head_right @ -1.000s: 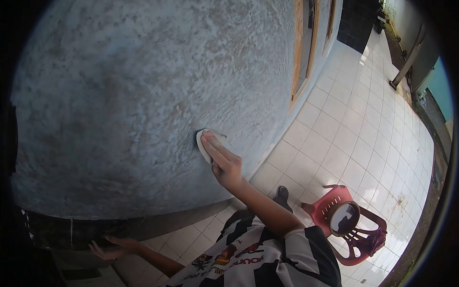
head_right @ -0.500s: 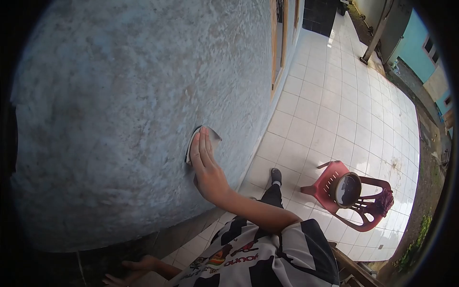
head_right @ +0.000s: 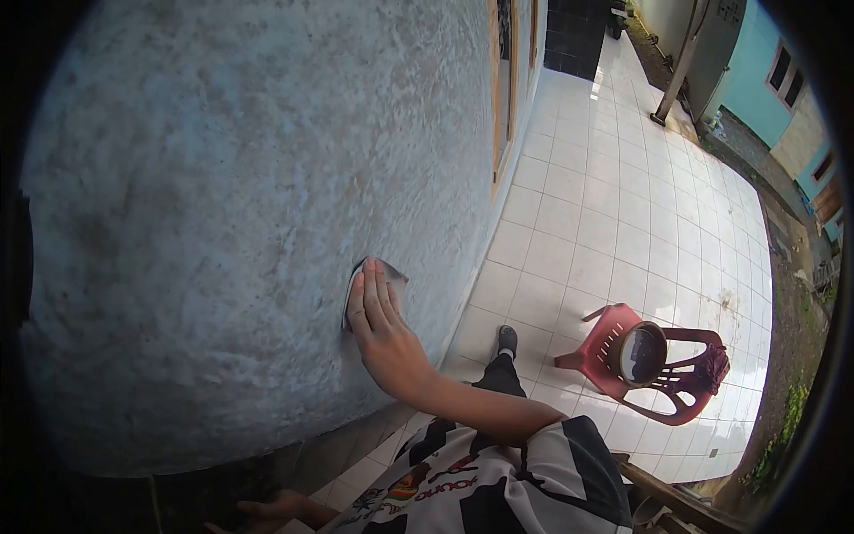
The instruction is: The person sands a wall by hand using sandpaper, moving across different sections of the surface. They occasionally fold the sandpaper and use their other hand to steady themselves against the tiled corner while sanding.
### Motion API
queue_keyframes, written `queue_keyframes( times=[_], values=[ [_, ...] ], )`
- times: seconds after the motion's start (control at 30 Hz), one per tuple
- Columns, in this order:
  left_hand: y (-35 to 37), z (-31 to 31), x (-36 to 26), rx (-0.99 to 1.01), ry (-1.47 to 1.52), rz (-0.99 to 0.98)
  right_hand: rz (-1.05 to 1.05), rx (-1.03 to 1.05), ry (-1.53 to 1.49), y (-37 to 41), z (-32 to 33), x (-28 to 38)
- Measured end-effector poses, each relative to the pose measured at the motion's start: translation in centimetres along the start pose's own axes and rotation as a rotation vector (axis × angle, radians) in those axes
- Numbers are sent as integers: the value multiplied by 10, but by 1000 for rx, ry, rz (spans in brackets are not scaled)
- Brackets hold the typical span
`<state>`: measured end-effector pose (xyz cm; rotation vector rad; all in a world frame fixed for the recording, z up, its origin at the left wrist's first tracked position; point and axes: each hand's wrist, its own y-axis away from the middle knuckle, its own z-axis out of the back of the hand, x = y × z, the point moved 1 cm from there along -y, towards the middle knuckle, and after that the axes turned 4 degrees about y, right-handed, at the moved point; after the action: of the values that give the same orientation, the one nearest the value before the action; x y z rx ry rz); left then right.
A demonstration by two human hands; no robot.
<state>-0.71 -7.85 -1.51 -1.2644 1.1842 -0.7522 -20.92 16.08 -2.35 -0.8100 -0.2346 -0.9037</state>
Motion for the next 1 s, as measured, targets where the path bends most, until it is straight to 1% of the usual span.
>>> queue_keyframes(
  times=[0.03,0.17,0.23,0.27,0.33,0.47,0.53,0.67,0.73,0.77,0.83,0.87,0.97,1.0],
  values=[
    [0,1,0,6,1,-5,-38,-42,18,-6,3,0],
    [-4,7,1,15,-6,-28,-79,-41,43,-1,8,15],
    [-5,3,-1,-3,-4,-34,-12,69,18,16,5,26],
    [-5,1,-2,-8,0,-34,-10,63,24,12,5,22],
    [-3,2,-3,-5,4,-38,-25,-14,133,1,3,11],
    [-10,10,-2,-2,0,-62,-72,-30,217,-5,9,11],
    [-13,6,-2,-19,5,-70,-28,36,112,9,10,26],
    [-14,8,-5,-23,6,-83,-36,-10,127,-4,4,4],
    [-18,13,-5,-16,1,-99,-231,-59,-84,-19,1,-16],
    [-20,14,-5,-20,3,-106,-230,-64,-85,-16,4,-13],
    [-23,9,-5,-35,10,-117,-37,-129,-289,-5,11,-2],
    [-24,7,-6,-39,12,-120,59,-126,-260,4,9,9],
    [-24,7,-7,-38,14,-130,70,-151,-243,5,4,8],
    [-25,9,-7,-36,10,-135,1,-179,-257,-3,-2,-6]
  ],
)
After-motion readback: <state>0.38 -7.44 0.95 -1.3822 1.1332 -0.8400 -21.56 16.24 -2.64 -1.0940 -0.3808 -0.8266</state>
